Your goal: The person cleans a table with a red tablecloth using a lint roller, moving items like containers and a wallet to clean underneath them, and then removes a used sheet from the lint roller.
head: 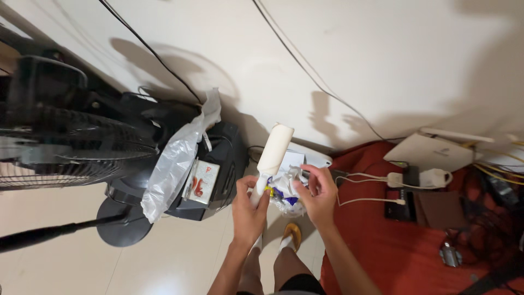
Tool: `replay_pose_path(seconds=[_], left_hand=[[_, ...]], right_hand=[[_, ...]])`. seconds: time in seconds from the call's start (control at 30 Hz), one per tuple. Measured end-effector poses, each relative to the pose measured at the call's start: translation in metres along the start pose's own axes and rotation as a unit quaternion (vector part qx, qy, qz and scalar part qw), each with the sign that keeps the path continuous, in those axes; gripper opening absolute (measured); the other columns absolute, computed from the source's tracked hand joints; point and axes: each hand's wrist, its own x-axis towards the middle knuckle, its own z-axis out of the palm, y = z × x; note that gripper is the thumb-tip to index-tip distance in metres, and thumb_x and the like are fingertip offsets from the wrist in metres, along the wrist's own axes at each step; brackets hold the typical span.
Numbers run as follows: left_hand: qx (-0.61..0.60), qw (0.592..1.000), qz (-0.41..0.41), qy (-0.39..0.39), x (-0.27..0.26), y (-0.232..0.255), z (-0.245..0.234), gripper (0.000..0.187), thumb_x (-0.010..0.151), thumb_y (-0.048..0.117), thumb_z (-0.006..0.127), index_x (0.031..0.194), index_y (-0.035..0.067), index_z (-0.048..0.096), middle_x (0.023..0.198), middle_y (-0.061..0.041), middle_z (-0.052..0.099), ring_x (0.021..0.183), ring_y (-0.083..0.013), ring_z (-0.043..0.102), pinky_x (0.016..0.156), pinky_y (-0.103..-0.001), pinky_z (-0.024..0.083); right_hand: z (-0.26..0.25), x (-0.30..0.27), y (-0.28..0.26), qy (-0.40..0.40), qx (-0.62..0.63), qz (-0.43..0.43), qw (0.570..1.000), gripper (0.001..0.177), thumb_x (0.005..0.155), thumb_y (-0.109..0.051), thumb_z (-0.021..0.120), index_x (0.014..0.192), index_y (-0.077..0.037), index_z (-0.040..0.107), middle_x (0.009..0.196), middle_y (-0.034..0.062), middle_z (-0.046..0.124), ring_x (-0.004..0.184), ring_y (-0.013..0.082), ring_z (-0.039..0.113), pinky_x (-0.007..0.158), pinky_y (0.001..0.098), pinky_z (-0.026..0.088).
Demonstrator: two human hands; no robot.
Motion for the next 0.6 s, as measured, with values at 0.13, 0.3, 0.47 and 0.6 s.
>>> replay_pose_path(seconds=[0.13, 0.3, 0.47, 0.6], left_hand=[[0.015, 0.999, 0.021, 0.02, 0.0, 0.022, -0.003, 0.03, 0.091, 0.008, 0.072, 0.115, 0.003, 0.054, 0.094, -0.012, 0.07, 0.074, -0.0234, 0.071, 0.065, -0.036, 0.055], [0.024, 0.993, 0.108, 0.049, -0.005, 0.038, -0.009, 0.03, 0.091, 0.007, 0.071, 0.116, 0.003, 0.055, 0.096, -0.015, 0.071, 0.083, -0.0291, 0.072, 0.071, -0.039, 0.055], [0.028, 0.993, 0.107, 0.042, -0.006, 0.048, -0.013, 0.031, 0.09, 0.009, 0.073, 0.114, 0.003, 0.056, 0.095, -0.015, 0.071, 0.082, -0.0291, 0.072, 0.071, -0.039, 0.056], [-0.026, 0.994, 0.106, 0.031, -0.003, 0.058, -0.018, 0.032, 0.09, 0.008, 0.074, 0.114, 0.002, 0.054, 0.094, -0.014, 0.071, 0.082, -0.0236, 0.073, 0.072, -0.035, 0.057]], right_hand=[[0.008, 0.022, -0.088, -0.001, -0.107, -0.183, 0.977, 0.055, 0.069, -0.014, 0.094, 0.12, -0.009, 0.074, 0.078, -0.0016, 0.045, 0.068, 0.0116, 0.037, 0.061, 0.0259, 0.032], [0.02, 0.026, -0.115, -0.008, -0.099, -0.203, 0.974, 0.051, 0.067, -0.015, 0.093, 0.115, -0.013, 0.076, 0.084, 0.001, 0.046, 0.062, 0.0119, 0.041, 0.053, 0.0272, 0.035], [0.022, 0.026, -0.108, 0.01, -0.088, -0.263, 0.961, 0.025, 0.079, -0.006, 0.087, 0.102, -0.013, 0.079, 0.086, 0.0015, 0.046, 0.068, 0.0116, 0.046, 0.057, 0.0281, 0.037], [0.012, 0.026, -0.107, 0.021, -0.105, -0.236, 0.966, 0.009, 0.087, -0.006, 0.082, 0.093, -0.009, 0.076, 0.085, 0.0005, 0.049, 0.064, 0.01, 0.048, 0.056, 0.0271, 0.039]])
